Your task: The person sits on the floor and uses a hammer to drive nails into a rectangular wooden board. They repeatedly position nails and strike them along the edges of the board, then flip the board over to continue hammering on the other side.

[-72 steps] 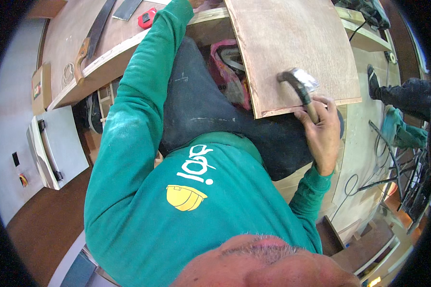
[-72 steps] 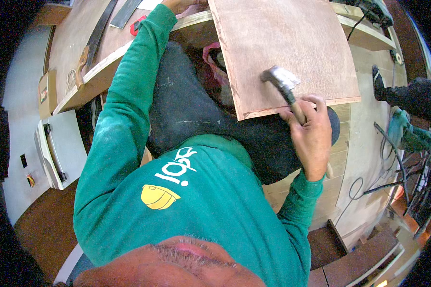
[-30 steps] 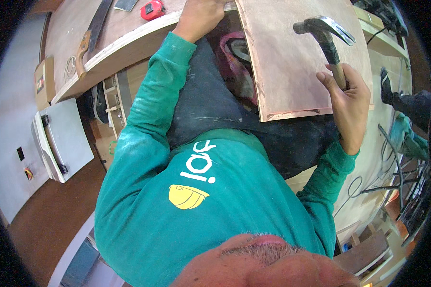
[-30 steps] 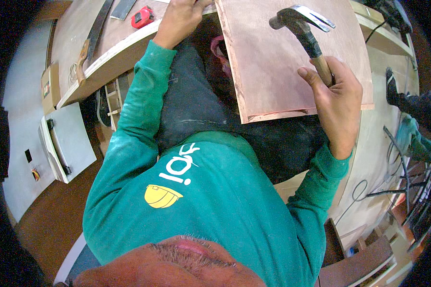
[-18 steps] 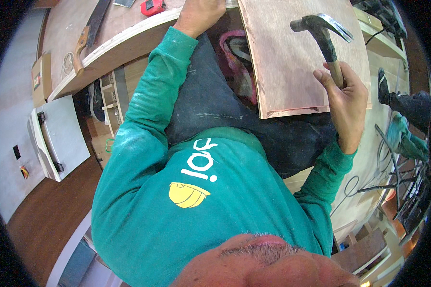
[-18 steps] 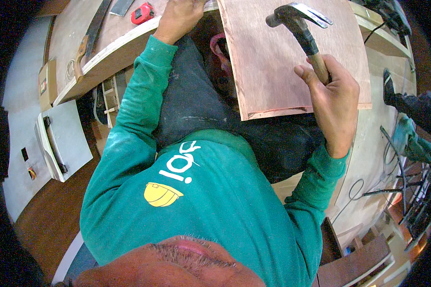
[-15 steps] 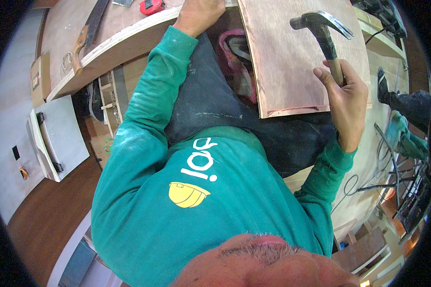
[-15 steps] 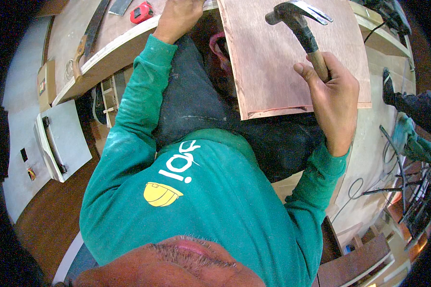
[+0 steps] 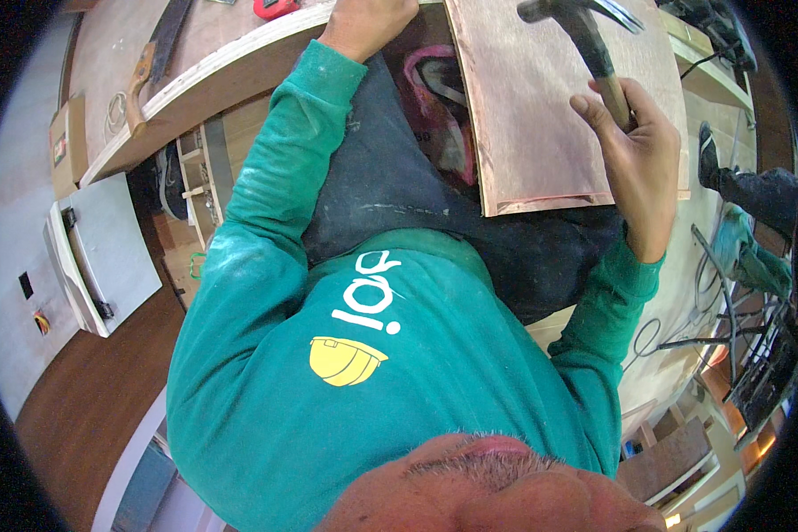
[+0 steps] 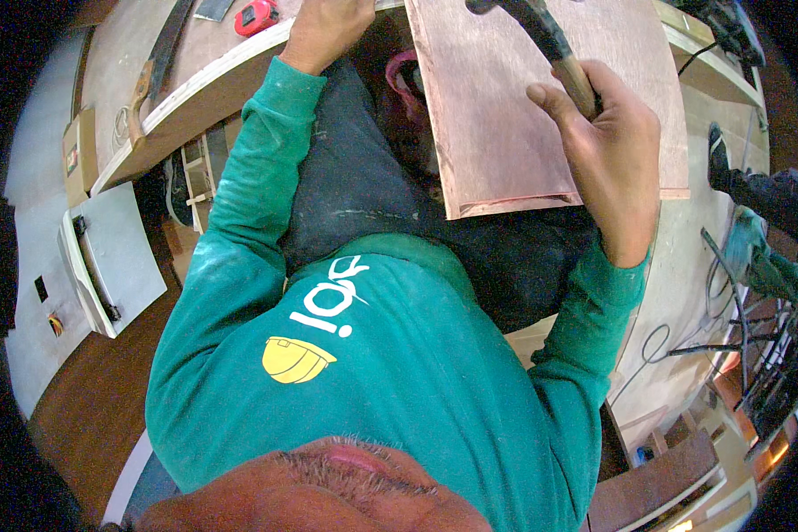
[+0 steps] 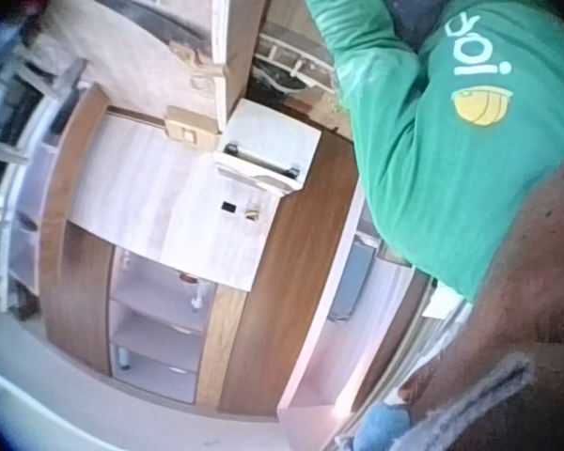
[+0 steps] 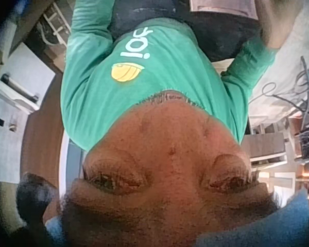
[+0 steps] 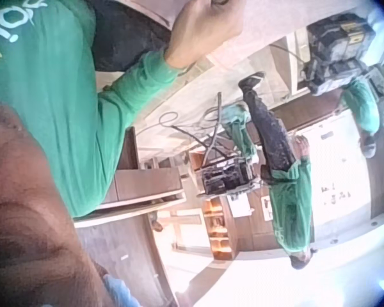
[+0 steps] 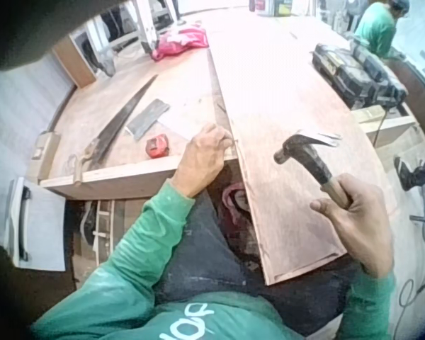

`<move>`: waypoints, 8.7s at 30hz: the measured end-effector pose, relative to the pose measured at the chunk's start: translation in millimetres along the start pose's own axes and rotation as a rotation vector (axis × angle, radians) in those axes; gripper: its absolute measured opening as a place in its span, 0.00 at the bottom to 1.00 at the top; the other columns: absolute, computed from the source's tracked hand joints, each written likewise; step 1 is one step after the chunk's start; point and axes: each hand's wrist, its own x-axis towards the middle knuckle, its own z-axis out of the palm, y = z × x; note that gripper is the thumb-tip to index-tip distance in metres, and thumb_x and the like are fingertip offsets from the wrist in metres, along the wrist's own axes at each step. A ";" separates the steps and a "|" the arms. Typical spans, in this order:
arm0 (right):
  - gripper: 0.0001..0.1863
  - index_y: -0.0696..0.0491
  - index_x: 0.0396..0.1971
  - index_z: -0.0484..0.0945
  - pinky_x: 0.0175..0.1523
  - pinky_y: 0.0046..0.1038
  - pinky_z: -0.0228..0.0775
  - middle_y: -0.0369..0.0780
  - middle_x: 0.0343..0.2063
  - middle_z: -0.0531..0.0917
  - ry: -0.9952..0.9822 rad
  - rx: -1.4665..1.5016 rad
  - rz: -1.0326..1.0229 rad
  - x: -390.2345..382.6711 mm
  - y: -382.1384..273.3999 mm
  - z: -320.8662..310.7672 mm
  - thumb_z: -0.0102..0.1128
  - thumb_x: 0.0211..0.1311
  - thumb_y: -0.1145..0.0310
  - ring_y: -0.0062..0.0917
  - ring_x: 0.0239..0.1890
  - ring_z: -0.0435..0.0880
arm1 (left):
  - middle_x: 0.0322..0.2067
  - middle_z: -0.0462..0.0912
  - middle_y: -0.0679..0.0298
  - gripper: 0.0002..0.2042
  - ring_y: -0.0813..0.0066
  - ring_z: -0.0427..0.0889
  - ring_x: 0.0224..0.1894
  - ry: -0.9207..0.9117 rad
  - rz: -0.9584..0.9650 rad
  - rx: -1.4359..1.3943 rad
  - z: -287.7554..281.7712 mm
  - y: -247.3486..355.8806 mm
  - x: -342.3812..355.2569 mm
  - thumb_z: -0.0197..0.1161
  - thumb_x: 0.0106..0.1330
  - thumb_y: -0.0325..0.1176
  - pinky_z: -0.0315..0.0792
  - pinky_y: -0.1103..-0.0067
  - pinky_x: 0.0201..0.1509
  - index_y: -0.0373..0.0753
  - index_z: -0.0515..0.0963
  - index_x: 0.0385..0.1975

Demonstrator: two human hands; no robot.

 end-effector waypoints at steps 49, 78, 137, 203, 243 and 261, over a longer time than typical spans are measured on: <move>0.18 0.54 0.43 0.81 0.44 0.40 0.75 0.45 0.36 0.80 -0.098 0.012 -0.019 -107.1 -21.1 44.0 0.78 0.54 0.66 0.43 0.38 0.82 | 0.34 0.82 0.63 0.09 0.75 0.78 0.35 -0.174 -0.686 -0.761 60.7 -101.3 71.2 0.59 0.75 0.33 0.74 0.75 0.39 0.33 0.81 0.43; 0.13 0.57 0.31 0.80 0.37 0.35 0.72 0.43 0.31 0.77 -0.305 0.034 0.257 -146.6 7.6 -7.7 0.77 0.49 0.73 0.39 0.31 0.80 | 0.63 0.81 0.70 0.09 0.58 0.71 0.72 -0.303 0.243 0.070 -12.7 32.9 -69.4 0.63 0.64 0.21 0.61 0.62 0.73 0.45 0.76 0.39; 0.10 0.58 0.34 0.80 0.27 0.23 0.55 0.35 0.18 0.64 -0.009 0.125 0.010 -9.5 -22.1 13.6 0.71 0.66 0.68 0.16 0.23 0.61 | 0.33 0.79 0.49 0.06 0.49 0.81 0.38 -0.079 -0.127 -0.174 -15.2 -5.9 -6.4 0.57 0.71 0.24 0.74 0.66 0.44 0.30 0.80 0.40; 0.19 0.62 0.58 0.77 0.43 0.36 0.77 0.56 0.36 0.85 0.116 0.109 -0.430 54.6 -41.5 52.0 0.59 0.67 0.77 0.46 0.37 0.88 | 0.34 0.81 0.49 0.05 0.50 0.82 0.41 -0.207 -0.080 -0.058 -26.7 -0.7 1.6 0.59 0.70 0.25 0.74 0.67 0.47 0.31 0.80 0.38; 0.19 0.62 0.57 0.79 0.47 0.40 0.78 0.58 0.40 0.85 0.113 0.059 -0.384 62.3 -29.7 64.6 0.60 0.67 0.75 0.51 0.42 0.86 | 0.36 0.83 0.51 0.06 0.54 0.84 0.41 -0.278 -0.087 -0.093 -25.7 -3.6 9.6 0.60 0.70 0.25 0.75 0.70 0.49 0.30 0.82 0.39; 0.18 0.59 0.55 0.80 0.45 0.43 0.77 0.56 0.37 0.85 0.110 -0.128 -0.320 52.7 -45.5 56.3 0.62 0.66 0.73 0.51 0.38 0.86 | 0.35 0.81 0.47 0.05 0.47 0.82 0.41 -0.187 -0.032 -0.004 -20.2 4.7 1.7 0.57 0.68 0.22 0.75 0.65 0.46 0.31 0.80 0.35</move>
